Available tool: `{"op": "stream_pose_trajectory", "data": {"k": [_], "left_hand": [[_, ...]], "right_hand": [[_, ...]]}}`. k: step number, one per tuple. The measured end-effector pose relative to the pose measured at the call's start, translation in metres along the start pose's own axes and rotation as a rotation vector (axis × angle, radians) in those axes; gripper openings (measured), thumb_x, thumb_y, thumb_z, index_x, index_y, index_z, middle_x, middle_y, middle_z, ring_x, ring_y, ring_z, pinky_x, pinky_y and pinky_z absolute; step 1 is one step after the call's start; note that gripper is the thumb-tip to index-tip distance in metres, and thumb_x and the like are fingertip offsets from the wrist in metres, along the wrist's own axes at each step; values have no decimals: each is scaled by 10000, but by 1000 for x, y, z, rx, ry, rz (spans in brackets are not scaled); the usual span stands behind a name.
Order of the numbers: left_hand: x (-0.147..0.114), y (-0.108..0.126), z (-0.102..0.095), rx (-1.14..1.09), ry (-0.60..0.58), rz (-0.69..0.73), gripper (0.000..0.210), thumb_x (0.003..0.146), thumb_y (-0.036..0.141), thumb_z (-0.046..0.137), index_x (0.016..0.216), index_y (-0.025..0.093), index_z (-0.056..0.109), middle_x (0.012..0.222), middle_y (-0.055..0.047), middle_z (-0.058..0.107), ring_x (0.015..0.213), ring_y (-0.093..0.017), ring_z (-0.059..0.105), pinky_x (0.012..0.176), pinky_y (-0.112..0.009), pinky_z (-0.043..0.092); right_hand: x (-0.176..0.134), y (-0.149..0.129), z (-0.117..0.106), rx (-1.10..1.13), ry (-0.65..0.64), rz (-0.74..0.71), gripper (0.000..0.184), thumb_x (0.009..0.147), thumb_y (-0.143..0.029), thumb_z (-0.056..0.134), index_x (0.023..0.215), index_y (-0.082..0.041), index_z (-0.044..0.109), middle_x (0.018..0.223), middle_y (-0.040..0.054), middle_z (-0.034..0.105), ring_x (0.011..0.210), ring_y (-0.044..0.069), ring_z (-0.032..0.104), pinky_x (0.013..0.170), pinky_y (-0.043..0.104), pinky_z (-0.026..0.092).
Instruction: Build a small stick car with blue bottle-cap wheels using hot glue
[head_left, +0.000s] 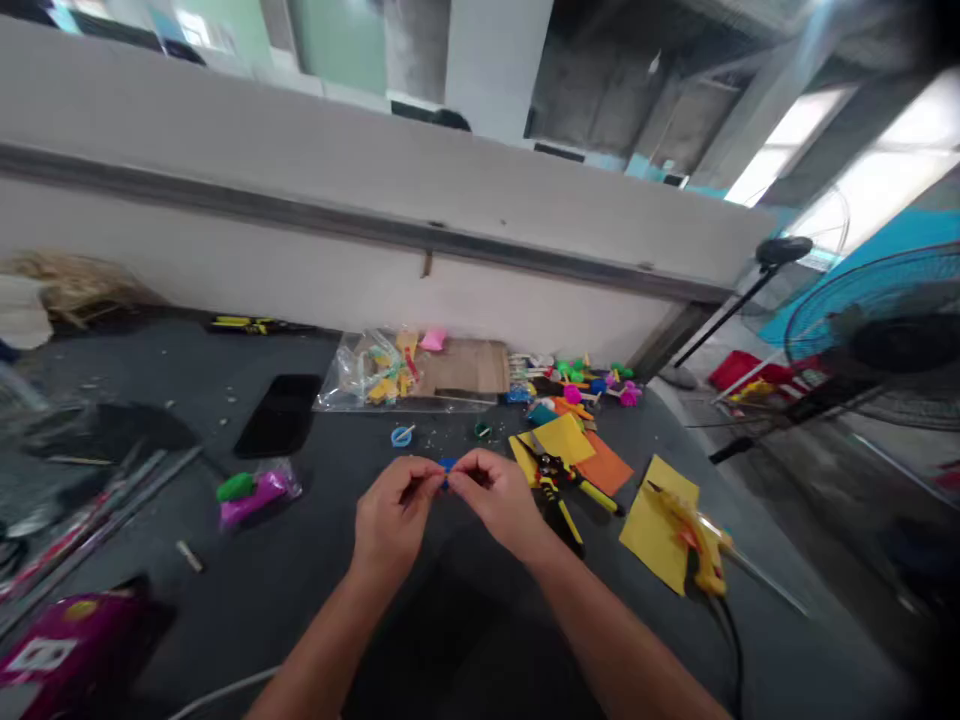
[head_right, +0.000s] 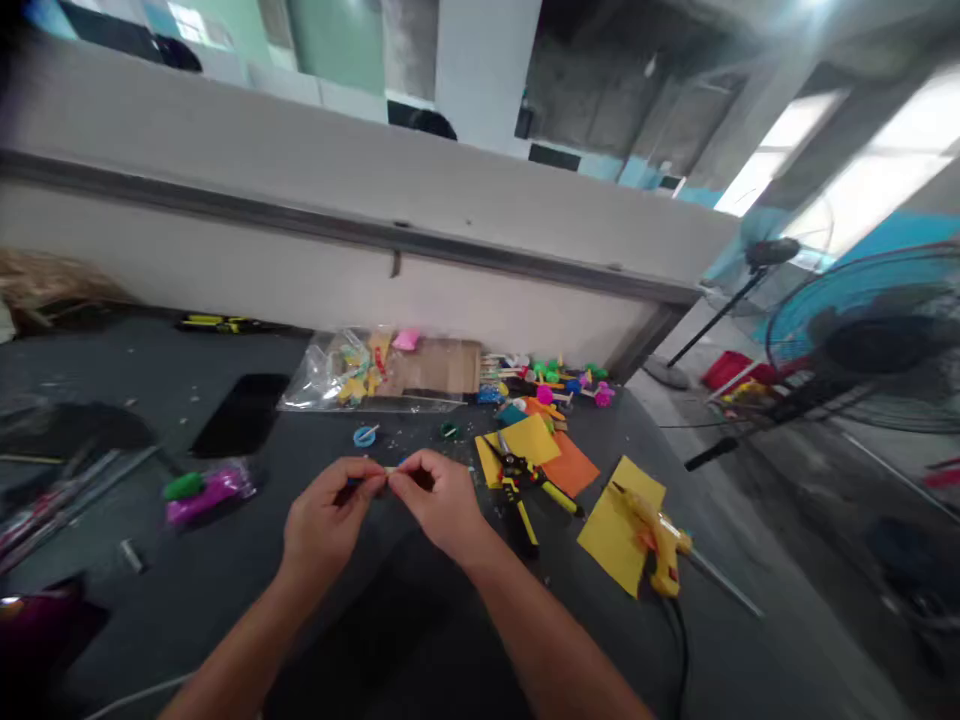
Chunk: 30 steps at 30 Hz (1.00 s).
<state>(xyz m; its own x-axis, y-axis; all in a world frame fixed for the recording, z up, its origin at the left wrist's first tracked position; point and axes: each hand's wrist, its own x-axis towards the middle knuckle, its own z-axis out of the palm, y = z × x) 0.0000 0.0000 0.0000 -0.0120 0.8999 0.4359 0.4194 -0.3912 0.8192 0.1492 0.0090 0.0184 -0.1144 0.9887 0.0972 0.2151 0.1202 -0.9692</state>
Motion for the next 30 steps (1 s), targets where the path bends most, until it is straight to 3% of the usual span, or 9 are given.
{"op": "stream_pose_trajectory", "data": {"k": [9,16,21,30], "left_hand": [[2,2,3,-92,1,-100,106,815,260,583,878,213,654,829,11,675,692,-104,634,643,-204,492],[3,5,-1,-15,25,-104,99,796,267,589,796,214,672,759,10,681,679,-121,627,635,-217,489],[4,7,0,-59,10,-164,87,768,274,615,780,223,684,752,14,692,681,-126,636,634,-218,499],[5,7,-3,-149,38,-216,86,756,285,625,745,216,675,677,31,664,627,-110,614,626,-210,497]], "right_hand": [[-1,3,-5,161,-12,76,143,742,-314,622,688,-186,590,588,-24,580,514,89,456,479,200,338],[2,5,-5,180,-78,78,364,861,-473,450,732,-176,618,589,3,599,504,101,463,446,207,318],[0,3,-5,45,-30,-6,252,836,-352,543,657,-180,590,576,-15,584,545,100,493,536,216,361],[3,6,-8,164,-91,136,284,823,-410,552,663,-178,591,521,-28,552,468,81,423,470,210,303]]}}
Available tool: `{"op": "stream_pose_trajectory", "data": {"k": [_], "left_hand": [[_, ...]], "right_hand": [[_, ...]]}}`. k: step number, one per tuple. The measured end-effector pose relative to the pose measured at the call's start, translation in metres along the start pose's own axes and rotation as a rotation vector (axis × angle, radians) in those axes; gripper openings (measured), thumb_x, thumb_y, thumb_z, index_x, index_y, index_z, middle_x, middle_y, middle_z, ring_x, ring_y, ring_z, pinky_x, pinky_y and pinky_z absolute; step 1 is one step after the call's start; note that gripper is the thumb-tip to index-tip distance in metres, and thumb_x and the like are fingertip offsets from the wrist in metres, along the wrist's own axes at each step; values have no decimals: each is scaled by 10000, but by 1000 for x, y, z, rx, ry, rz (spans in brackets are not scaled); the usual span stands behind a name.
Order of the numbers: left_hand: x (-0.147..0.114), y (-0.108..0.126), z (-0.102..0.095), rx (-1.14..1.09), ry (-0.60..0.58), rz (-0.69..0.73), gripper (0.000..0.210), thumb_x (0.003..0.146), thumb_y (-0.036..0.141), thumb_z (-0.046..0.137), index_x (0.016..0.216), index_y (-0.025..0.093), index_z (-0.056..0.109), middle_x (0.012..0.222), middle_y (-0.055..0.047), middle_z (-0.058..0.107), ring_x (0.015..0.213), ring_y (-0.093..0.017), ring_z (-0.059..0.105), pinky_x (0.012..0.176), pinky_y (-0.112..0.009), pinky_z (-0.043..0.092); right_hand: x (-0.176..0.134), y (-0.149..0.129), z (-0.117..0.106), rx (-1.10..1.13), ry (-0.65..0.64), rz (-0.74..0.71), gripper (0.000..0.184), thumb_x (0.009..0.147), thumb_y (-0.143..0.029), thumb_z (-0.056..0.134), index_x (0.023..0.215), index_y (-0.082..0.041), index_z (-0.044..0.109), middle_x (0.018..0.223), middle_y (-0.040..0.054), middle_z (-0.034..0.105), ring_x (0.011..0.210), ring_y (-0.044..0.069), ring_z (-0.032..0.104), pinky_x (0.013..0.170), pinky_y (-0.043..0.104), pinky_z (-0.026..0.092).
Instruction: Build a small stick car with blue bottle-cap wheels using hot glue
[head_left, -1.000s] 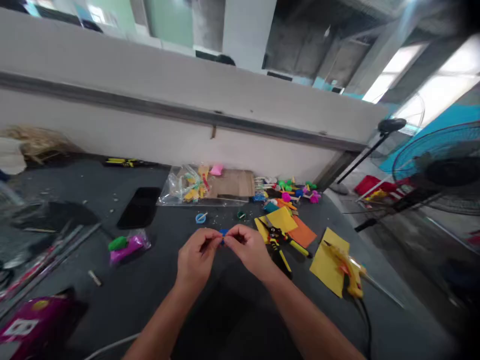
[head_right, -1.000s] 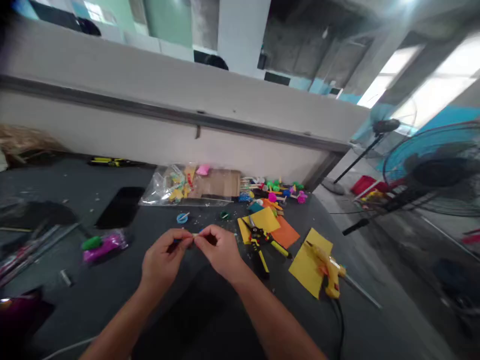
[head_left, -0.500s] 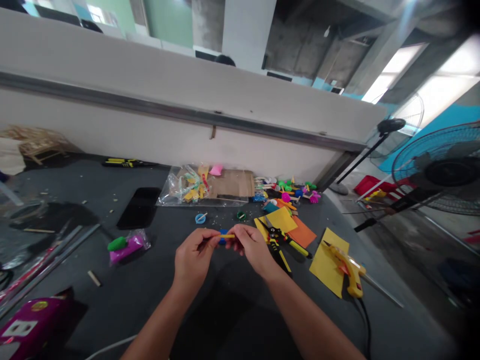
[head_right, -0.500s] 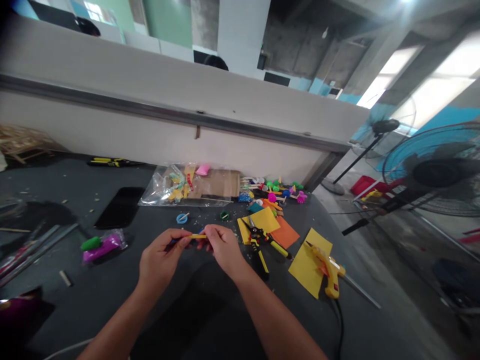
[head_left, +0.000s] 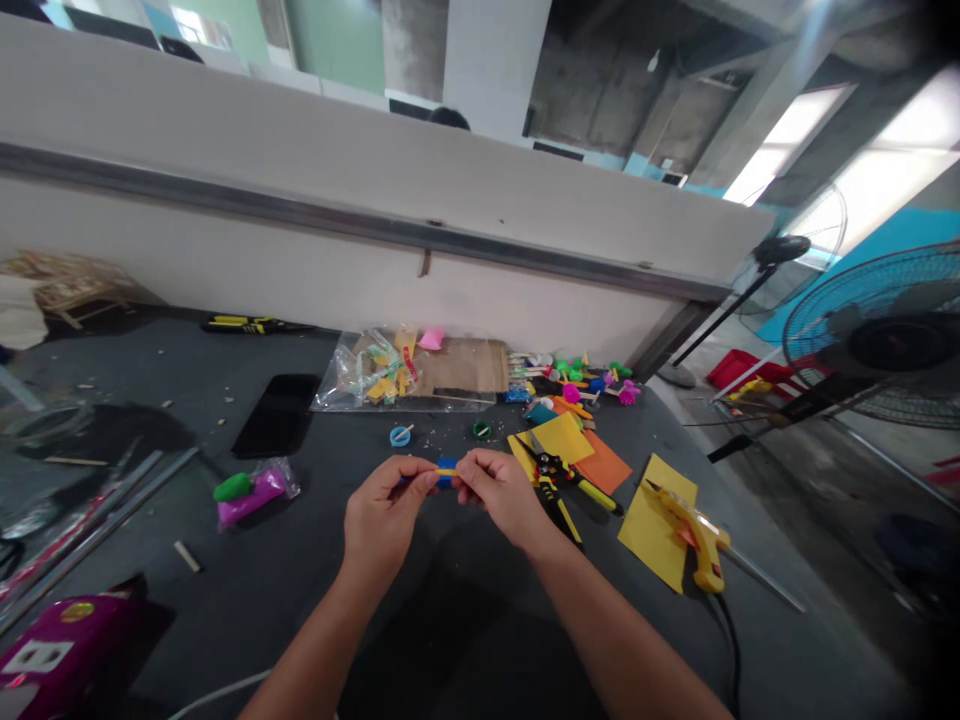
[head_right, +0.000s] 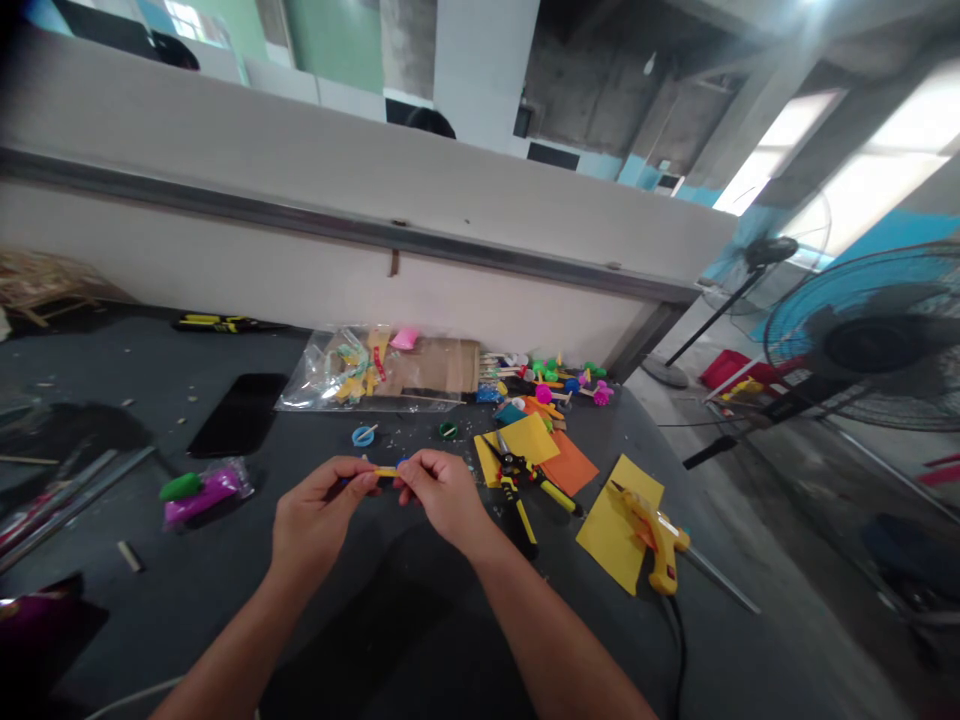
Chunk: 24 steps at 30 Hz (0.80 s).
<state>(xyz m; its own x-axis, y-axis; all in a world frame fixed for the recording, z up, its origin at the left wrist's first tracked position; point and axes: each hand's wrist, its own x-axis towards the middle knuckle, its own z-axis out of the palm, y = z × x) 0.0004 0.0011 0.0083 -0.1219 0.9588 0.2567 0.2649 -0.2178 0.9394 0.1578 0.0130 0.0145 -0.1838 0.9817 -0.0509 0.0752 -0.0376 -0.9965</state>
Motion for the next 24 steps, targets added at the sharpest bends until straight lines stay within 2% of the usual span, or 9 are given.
{"op": "stream_pose_trajectory", "data": {"k": [6,10,14,20,24], "left_hand": [[-1,1,2,-130,-49,-12,149,740,279,656,872,219,690,823,1,689,713,-121,638,652,-221,519],[1,2,2,-146,-79,81,78,756,251,638,766,199,695,819,-18,675,770,-130,630,698,-231,513],[1,-1,1,-117,-45,86,88,761,266,639,749,190,682,805,-22,661,755,-130,614,669,-232,501],[-2,-4,2,-94,-64,55,112,782,291,619,773,195,676,834,-29,664,782,-138,613,706,-248,500],[0,-2,3,-121,-107,21,142,797,298,592,783,194,688,847,-34,678,807,-150,623,752,-264,503]], "right_hand": [[-1,-1,5,149,-15,94,350,776,-503,599,657,-173,600,511,-29,546,444,72,414,443,206,271],[-3,-2,11,222,-94,122,417,744,-574,602,660,-166,590,521,-25,551,433,65,403,422,199,254],[-4,-1,11,238,-149,75,378,719,-544,649,699,-172,587,585,-24,585,453,64,409,432,196,277],[-5,1,13,201,-76,21,301,709,-450,686,671,-180,559,557,-38,566,466,68,396,465,203,296],[-5,4,19,129,24,-21,276,720,-433,666,660,-190,549,567,-38,554,462,76,386,446,208,293]]}}
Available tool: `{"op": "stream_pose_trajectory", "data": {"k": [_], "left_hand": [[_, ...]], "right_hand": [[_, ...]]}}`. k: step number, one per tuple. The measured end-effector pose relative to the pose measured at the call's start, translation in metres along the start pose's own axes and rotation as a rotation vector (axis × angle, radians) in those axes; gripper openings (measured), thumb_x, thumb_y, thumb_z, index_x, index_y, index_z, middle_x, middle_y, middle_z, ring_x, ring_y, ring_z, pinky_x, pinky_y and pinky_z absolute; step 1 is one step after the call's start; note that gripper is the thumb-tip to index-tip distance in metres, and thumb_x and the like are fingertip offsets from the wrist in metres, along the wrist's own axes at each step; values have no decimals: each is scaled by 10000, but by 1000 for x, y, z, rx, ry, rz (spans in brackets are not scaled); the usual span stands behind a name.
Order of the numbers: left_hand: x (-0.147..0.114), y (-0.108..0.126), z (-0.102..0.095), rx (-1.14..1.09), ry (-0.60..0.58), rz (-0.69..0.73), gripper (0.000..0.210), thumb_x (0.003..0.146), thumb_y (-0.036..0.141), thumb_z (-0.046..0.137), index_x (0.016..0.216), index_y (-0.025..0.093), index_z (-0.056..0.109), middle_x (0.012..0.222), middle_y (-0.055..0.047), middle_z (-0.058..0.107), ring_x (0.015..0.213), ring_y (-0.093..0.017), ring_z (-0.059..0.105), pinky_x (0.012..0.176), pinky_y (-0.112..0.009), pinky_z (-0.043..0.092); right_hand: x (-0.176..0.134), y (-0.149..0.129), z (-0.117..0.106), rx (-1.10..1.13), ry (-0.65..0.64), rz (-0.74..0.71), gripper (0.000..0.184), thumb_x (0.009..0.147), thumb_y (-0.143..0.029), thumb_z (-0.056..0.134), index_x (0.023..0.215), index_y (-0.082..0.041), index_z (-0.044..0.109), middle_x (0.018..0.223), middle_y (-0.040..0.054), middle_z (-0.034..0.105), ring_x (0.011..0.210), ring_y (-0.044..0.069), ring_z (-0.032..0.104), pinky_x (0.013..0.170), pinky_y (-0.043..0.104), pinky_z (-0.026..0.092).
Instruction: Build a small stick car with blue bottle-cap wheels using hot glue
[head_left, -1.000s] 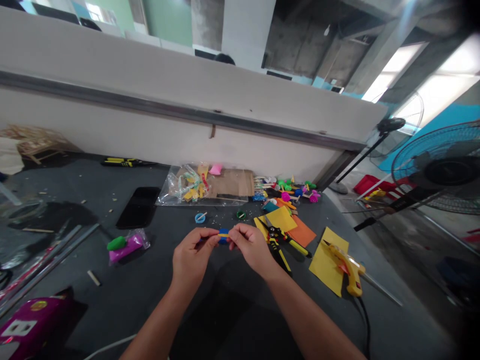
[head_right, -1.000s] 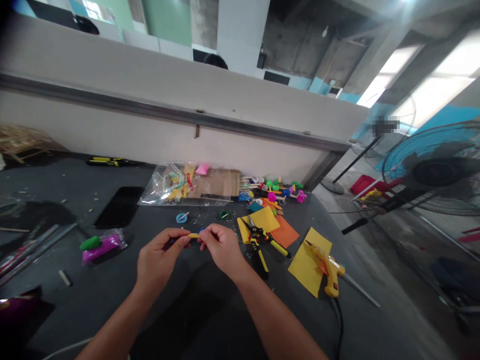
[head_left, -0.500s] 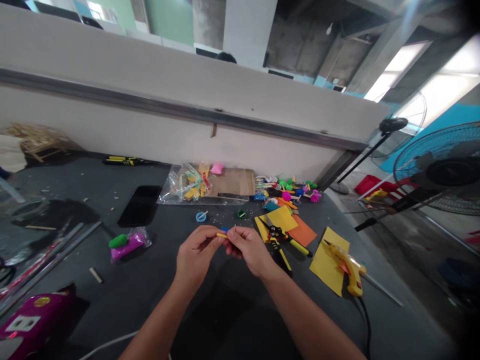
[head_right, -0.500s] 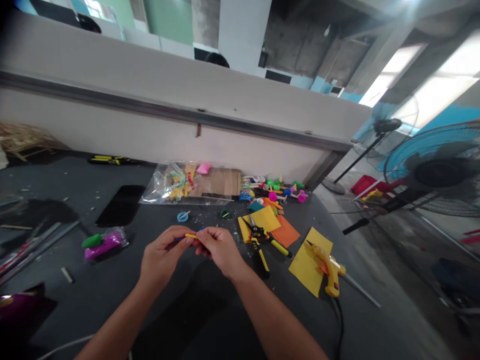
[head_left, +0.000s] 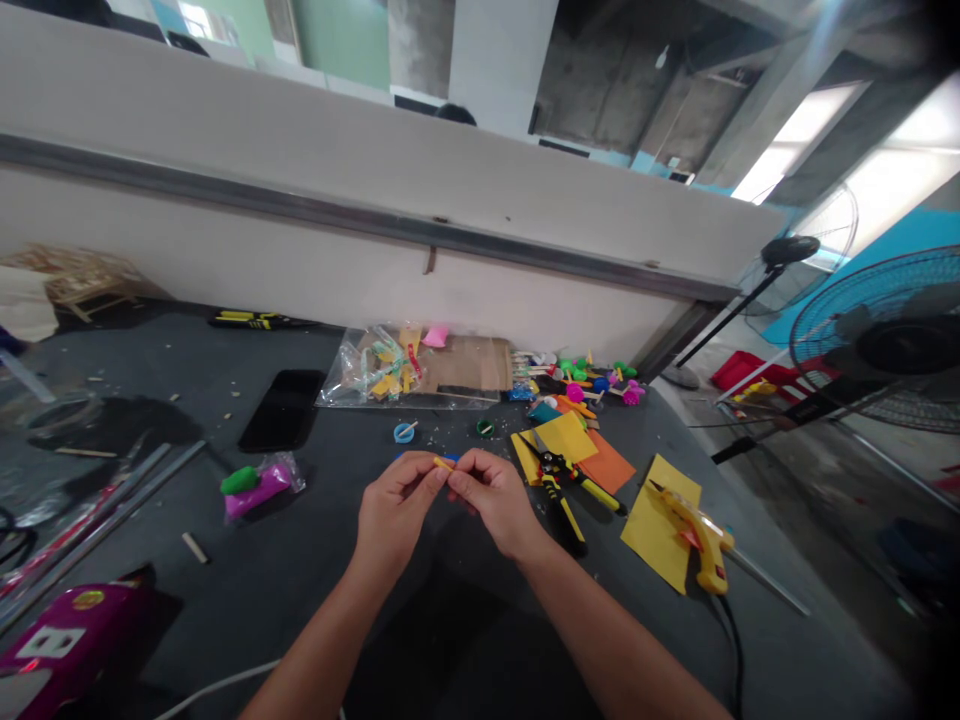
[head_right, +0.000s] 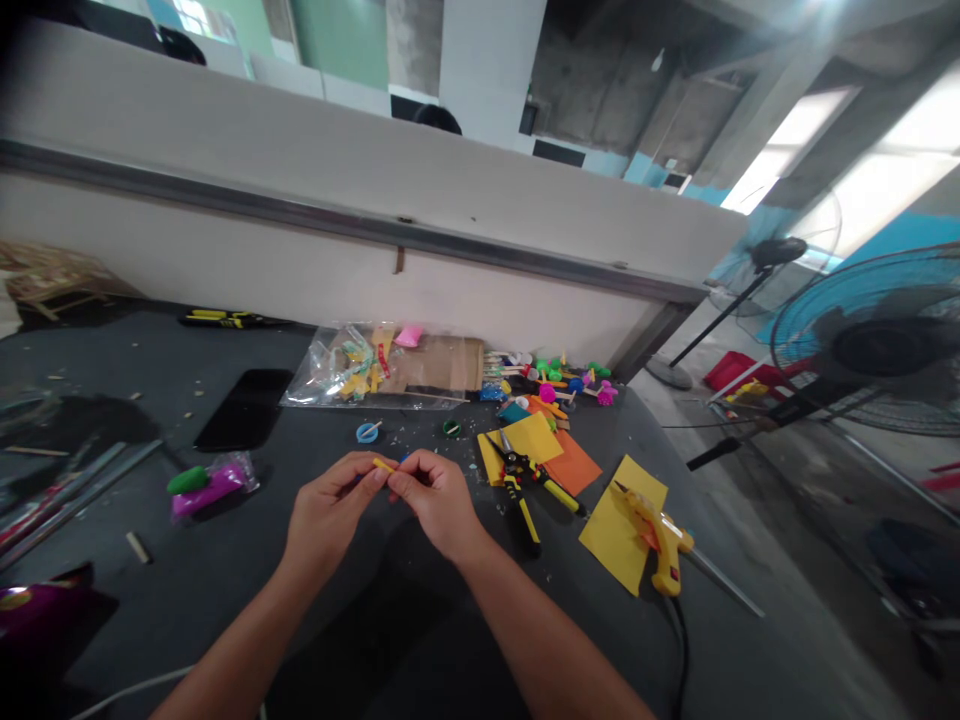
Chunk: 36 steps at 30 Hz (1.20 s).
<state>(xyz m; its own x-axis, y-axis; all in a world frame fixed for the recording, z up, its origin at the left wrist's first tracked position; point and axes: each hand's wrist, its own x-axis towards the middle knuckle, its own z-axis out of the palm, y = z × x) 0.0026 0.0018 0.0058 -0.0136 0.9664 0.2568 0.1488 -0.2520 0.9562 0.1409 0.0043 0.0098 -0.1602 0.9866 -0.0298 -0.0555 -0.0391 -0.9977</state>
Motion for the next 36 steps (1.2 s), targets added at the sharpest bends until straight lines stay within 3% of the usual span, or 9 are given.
{"op": "stream_pose_trajectory", "data": {"k": [5,9,13,16,22,26,30,36], "left_hand": [[3,2,0,-66,-27,-72,168,800,311,578,812,177,679,849,-37,679,822,-156,617,775,-261,487],[3,4,2,-68,-34,-101,192,834,319,518,795,173,636,739,-9,634,704,-126,582,673,-225,471],[2,1,5,10,-174,-54,223,841,319,493,730,179,626,649,7,589,645,-123,555,636,-225,462],[2,-2,6,-11,-232,-99,263,840,355,503,703,176,637,636,-4,604,647,-131,573,645,-240,480],[2,-1,6,-94,-133,-208,221,760,341,611,906,186,674,778,-24,706,711,-159,658,700,-286,528],[-1,1,4,126,-7,-100,154,788,322,580,827,213,681,718,-1,710,680,-156,663,658,-260,515],[-3,1,2,240,39,-3,171,818,321,548,851,214,678,723,-2,710,668,-151,660,640,-241,503],[-1,2,0,179,105,-58,210,845,347,517,875,199,663,710,-12,704,690,-153,670,654,-238,513]], "right_hand": [[2,2,-2,-155,30,-116,193,731,-364,669,685,-191,595,621,-36,554,566,101,469,539,221,370],[5,-3,-13,-268,70,-163,150,787,-335,618,763,-189,646,706,-12,609,661,125,531,623,240,414],[5,-8,-16,-224,47,-195,125,778,-286,623,868,-208,662,829,11,645,722,139,583,668,256,458],[5,-9,-14,-114,16,-157,111,747,-284,651,826,-211,678,780,8,651,652,138,592,641,267,479],[9,-10,-20,-15,193,-131,75,704,-266,682,756,-212,683,743,-2,658,721,147,579,685,259,465],[10,-7,-20,-31,189,-122,87,700,-280,683,745,-205,678,728,1,654,709,150,570,675,263,461],[9,-4,-18,-41,194,-139,94,711,-287,671,741,-198,666,733,2,650,704,144,564,668,256,452],[6,-9,-14,-102,139,-87,106,718,-298,665,736,-195,649,621,-26,589,580,116,514,560,235,412]]}}
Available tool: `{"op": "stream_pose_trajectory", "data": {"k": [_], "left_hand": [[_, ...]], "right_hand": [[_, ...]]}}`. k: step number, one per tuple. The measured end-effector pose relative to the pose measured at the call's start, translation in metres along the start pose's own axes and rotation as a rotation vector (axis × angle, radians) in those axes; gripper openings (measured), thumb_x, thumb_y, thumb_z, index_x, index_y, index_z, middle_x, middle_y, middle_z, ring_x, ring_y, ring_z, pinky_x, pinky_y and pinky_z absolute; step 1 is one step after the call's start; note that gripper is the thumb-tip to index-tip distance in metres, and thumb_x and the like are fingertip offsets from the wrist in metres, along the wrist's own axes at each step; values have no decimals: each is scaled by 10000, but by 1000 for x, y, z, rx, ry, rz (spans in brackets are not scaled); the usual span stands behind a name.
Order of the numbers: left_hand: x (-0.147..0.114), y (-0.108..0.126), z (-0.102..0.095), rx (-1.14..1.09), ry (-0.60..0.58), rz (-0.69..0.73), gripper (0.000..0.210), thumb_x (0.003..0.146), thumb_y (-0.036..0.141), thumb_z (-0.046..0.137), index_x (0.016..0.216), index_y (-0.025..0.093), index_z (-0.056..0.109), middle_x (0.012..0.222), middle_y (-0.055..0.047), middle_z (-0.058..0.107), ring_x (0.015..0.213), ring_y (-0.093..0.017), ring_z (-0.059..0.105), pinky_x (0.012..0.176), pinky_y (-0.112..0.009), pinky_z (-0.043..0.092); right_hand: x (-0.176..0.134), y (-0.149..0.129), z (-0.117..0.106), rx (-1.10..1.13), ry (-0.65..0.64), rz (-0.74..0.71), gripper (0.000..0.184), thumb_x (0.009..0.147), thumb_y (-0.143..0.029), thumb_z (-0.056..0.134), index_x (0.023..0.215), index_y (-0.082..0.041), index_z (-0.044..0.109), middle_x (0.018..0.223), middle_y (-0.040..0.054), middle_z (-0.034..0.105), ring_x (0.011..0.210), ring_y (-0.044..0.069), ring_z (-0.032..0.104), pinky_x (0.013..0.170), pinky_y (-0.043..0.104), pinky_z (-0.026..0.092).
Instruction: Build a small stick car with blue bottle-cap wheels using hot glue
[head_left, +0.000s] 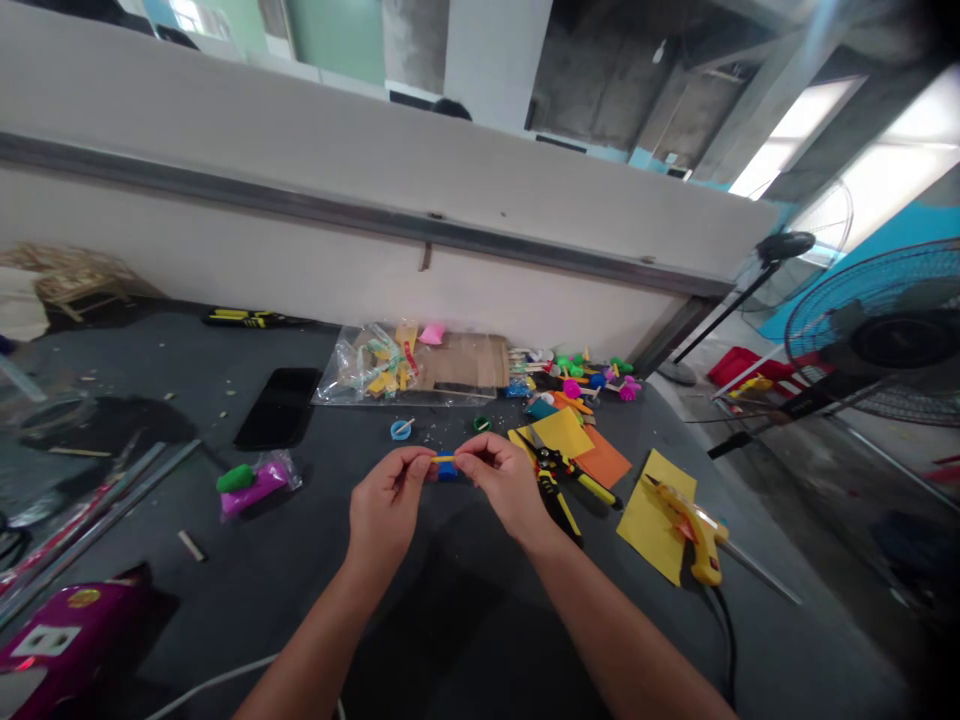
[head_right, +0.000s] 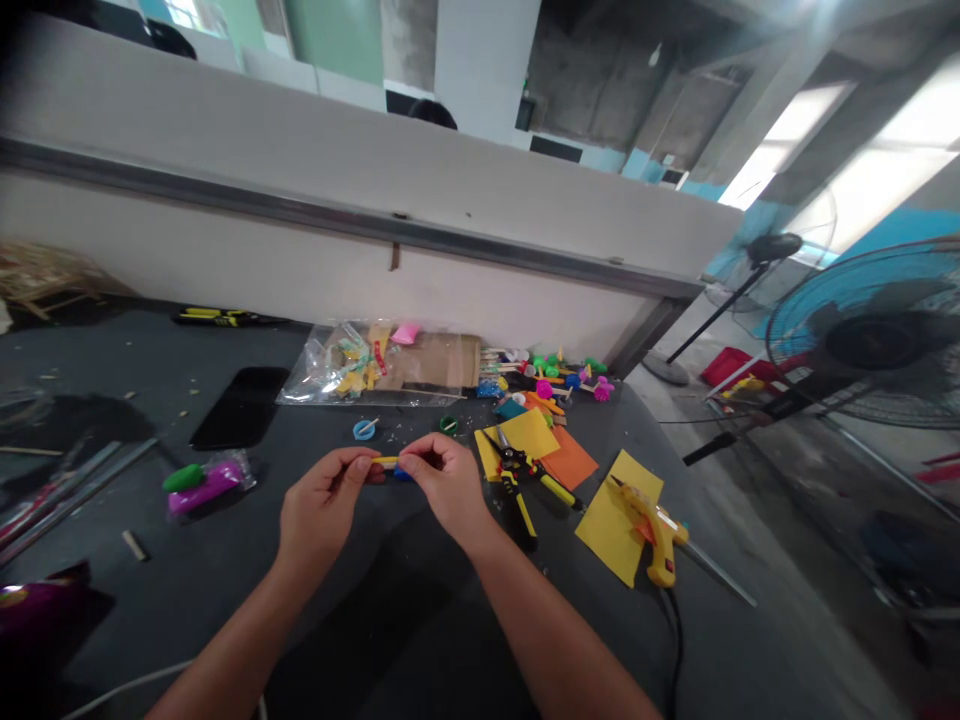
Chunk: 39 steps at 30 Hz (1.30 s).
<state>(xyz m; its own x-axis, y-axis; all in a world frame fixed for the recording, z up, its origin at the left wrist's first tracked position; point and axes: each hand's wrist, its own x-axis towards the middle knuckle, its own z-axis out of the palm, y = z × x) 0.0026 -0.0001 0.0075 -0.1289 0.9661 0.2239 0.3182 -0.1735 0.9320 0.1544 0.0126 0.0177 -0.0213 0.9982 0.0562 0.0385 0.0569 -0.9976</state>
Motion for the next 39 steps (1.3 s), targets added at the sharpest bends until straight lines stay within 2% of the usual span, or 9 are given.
{"op": "stream_pose_trajectory", "data": {"k": [6,13,20,27,33,39], "left_hand": [[1,5,2,-135,-31,-68,169,719,303,660,846,193,670,760,-6,715,659,-143,660,618,-237,529],[-1,7,1,-79,-38,-26,99,734,276,646,775,197,688,731,0,709,652,-126,645,619,-217,518],[-2,0,2,-7,-63,1,123,758,308,629,787,205,690,749,3,710,669,-125,641,621,-213,503],[-2,2,2,-70,-33,6,125,746,297,640,799,189,673,749,-3,693,661,-122,638,626,-212,515],[-2,0,0,-59,-19,25,118,751,299,636,778,190,671,740,7,685,656,-111,631,625,-200,506],[0,3,0,-37,-41,-15,123,741,320,652,741,200,681,686,20,681,618,-105,621,591,-193,496]], "right_hand": [[-3,-2,4,42,4,35,136,722,-329,658,720,-196,627,606,-23,588,574,119,524,536,234,406],[-3,3,4,19,-134,0,135,721,-293,658,810,-207,605,692,-29,577,609,110,504,560,227,403],[-4,1,4,-154,-85,-73,60,753,-244,620,716,-196,621,667,-14,608,643,134,547,619,251,432],[-9,3,4,-266,0,-197,60,805,-239,594,781,-199,632,728,5,644,679,140,576,633,247,442],[-9,2,3,-284,-50,-268,63,810,-244,610,841,-197,637,765,4,640,670,128,574,609,233,448],[-10,1,2,-386,8,-361,66,821,-197,601,808,-214,663,782,8,673,757,150,614,698,258,465]]}}
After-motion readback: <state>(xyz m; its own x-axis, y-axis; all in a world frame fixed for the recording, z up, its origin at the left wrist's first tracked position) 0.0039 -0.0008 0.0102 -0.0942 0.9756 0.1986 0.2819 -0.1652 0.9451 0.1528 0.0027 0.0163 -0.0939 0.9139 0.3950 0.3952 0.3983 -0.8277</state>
